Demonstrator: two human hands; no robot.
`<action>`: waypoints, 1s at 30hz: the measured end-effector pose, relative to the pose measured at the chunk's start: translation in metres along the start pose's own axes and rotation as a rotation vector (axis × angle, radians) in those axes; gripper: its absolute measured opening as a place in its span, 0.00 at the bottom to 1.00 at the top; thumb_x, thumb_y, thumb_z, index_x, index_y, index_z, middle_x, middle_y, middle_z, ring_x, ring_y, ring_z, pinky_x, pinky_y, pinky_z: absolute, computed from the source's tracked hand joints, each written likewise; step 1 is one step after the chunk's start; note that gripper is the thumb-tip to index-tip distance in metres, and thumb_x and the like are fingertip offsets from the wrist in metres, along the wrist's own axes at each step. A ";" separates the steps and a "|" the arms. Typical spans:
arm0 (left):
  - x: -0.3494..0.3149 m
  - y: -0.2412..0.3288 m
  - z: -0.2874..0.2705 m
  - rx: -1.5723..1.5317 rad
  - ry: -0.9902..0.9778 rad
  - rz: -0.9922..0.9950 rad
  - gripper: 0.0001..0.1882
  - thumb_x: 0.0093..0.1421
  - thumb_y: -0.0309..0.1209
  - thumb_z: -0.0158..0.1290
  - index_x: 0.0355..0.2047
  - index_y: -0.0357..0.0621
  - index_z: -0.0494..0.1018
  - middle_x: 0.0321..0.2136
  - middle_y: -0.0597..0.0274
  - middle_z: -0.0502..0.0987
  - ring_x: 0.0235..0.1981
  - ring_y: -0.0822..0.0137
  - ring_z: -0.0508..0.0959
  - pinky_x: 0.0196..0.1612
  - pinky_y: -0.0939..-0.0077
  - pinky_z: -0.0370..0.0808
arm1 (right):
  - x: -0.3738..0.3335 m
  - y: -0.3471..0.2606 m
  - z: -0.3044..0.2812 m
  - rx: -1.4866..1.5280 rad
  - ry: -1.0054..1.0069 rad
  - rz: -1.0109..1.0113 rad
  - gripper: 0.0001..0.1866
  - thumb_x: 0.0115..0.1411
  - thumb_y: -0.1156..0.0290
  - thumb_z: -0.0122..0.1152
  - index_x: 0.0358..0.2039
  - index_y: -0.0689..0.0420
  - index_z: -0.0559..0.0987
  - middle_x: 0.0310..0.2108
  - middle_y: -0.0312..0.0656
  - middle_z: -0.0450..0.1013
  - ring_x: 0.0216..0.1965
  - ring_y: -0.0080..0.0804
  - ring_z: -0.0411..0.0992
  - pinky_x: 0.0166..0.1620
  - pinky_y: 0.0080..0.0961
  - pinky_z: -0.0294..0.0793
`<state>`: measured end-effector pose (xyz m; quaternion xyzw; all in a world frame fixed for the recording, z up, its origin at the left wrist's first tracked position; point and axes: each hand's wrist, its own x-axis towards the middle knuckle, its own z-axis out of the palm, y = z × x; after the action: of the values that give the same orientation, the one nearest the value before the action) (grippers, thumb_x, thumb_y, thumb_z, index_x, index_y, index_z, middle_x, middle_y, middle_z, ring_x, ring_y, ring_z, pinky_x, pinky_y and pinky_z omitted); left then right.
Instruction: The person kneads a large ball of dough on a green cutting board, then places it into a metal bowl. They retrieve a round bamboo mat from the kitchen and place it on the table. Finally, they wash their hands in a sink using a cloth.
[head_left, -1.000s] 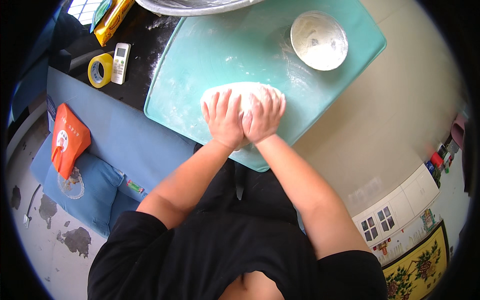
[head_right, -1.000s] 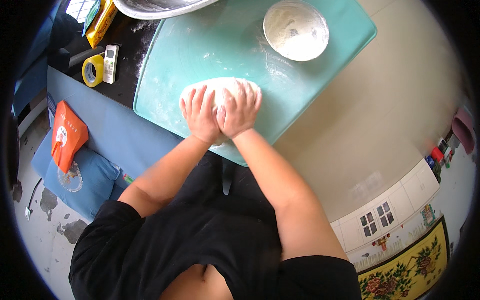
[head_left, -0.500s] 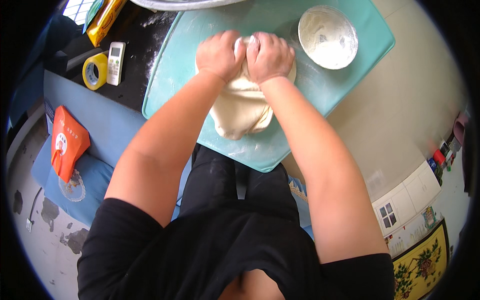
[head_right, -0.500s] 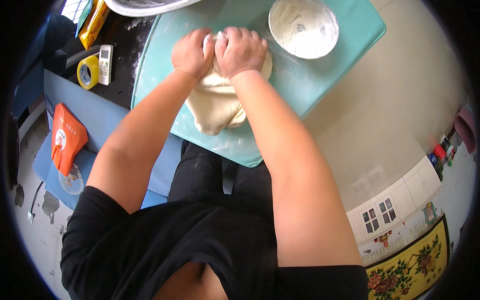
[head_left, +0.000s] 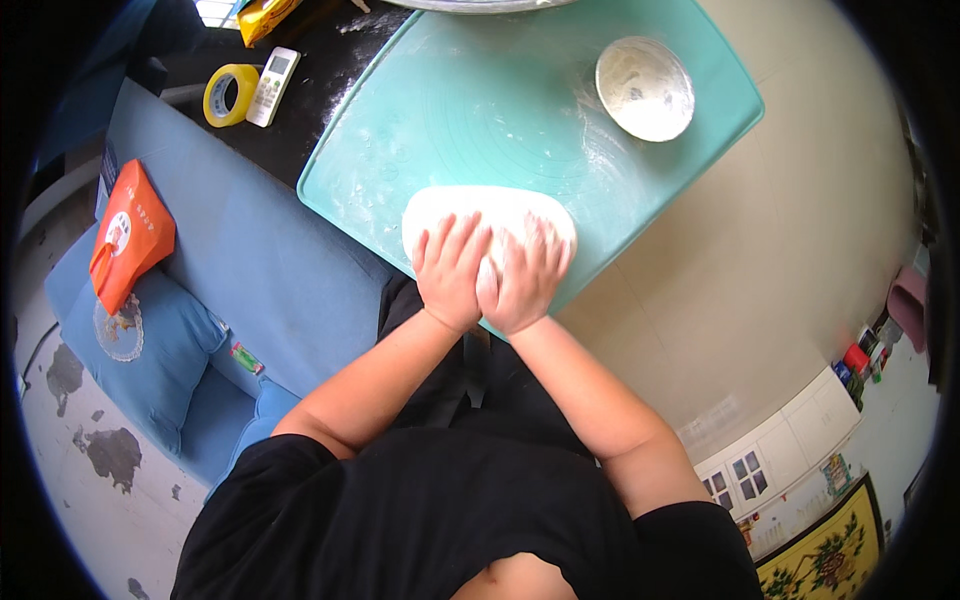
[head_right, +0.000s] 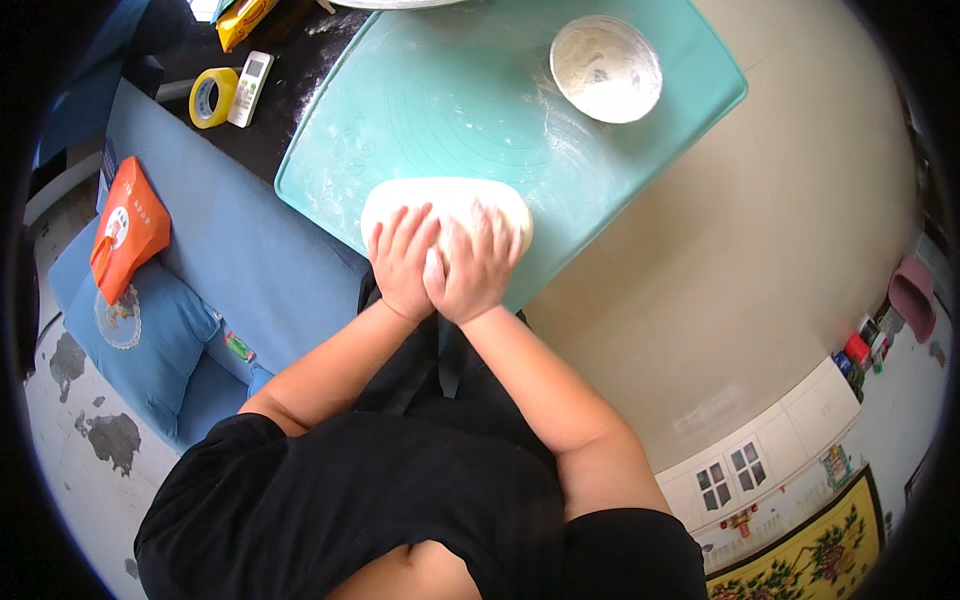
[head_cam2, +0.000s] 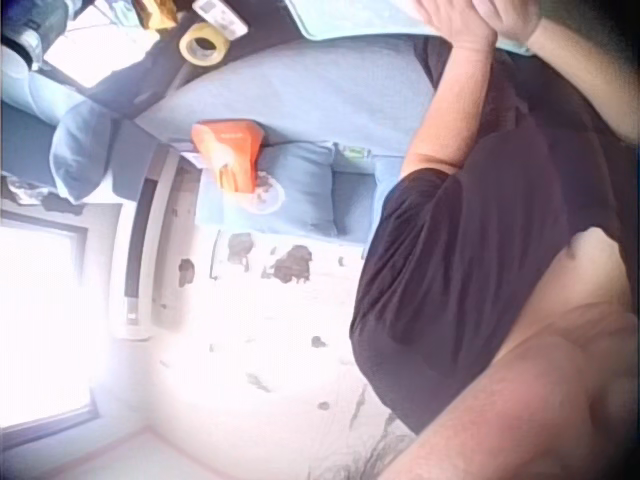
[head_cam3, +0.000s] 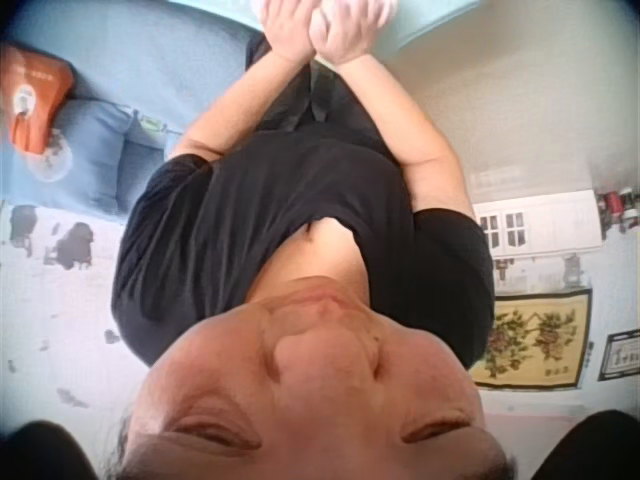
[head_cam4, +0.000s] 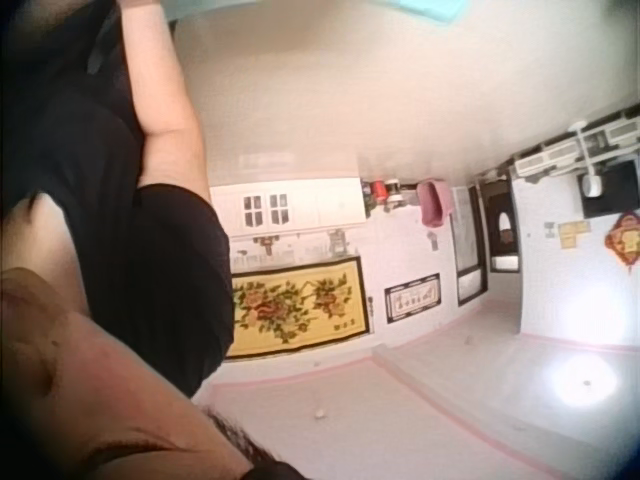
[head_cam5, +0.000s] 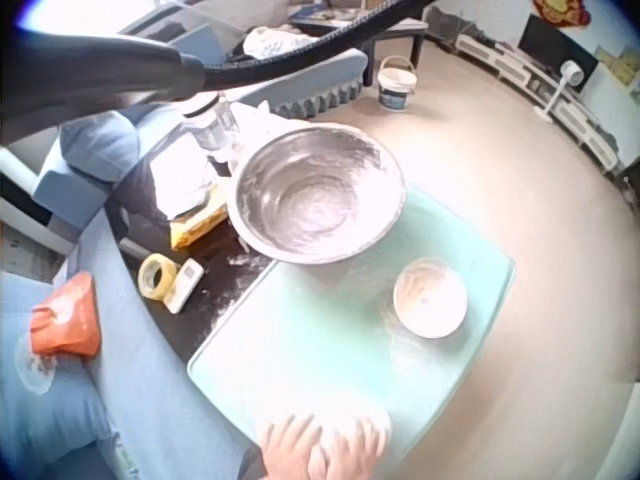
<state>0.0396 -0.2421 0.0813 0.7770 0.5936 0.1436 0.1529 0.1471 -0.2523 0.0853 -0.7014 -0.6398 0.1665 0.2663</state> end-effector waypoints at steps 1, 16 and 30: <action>-0.017 -0.006 0.009 0.020 0.066 0.067 0.18 0.55 0.41 0.40 0.41 0.49 0.69 0.48 0.62 0.68 0.53 0.59 0.64 0.58 0.62 0.47 | -0.019 0.004 0.008 0.011 -0.006 -0.020 0.21 0.52 0.57 0.43 0.43 0.52 0.71 0.51 0.48 0.62 0.53 0.47 0.57 0.56 0.48 0.45; 0.112 -0.054 0.046 -0.070 0.099 0.185 0.20 0.50 0.44 0.43 0.41 0.51 0.70 0.46 0.62 0.69 0.51 0.59 0.65 0.56 0.60 0.51 | 0.097 0.050 0.066 -0.147 0.100 -0.177 0.24 0.53 0.54 0.34 0.45 0.51 0.69 0.49 0.46 0.64 0.50 0.46 0.61 0.54 0.47 0.47; 0.216 -0.076 0.060 -0.115 0.006 0.188 0.18 0.47 0.44 0.46 0.37 0.51 0.71 0.35 0.62 0.74 0.37 0.59 0.72 0.43 0.66 0.65 | 0.197 0.071 0.082 -0.158 0.030 -0.164 0.19 0.46 0.53 0.45 0.33 0.51 0.73 0.32 0.40 0.70 0.36 0.41 0.67 0.41 0.37 0.60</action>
<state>0.0523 -0.0187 0.0049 0.8188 0.5091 0.1937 0.1815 0.1826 -0.0475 -0.0010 -0.6680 -0.7021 0.0825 0.2324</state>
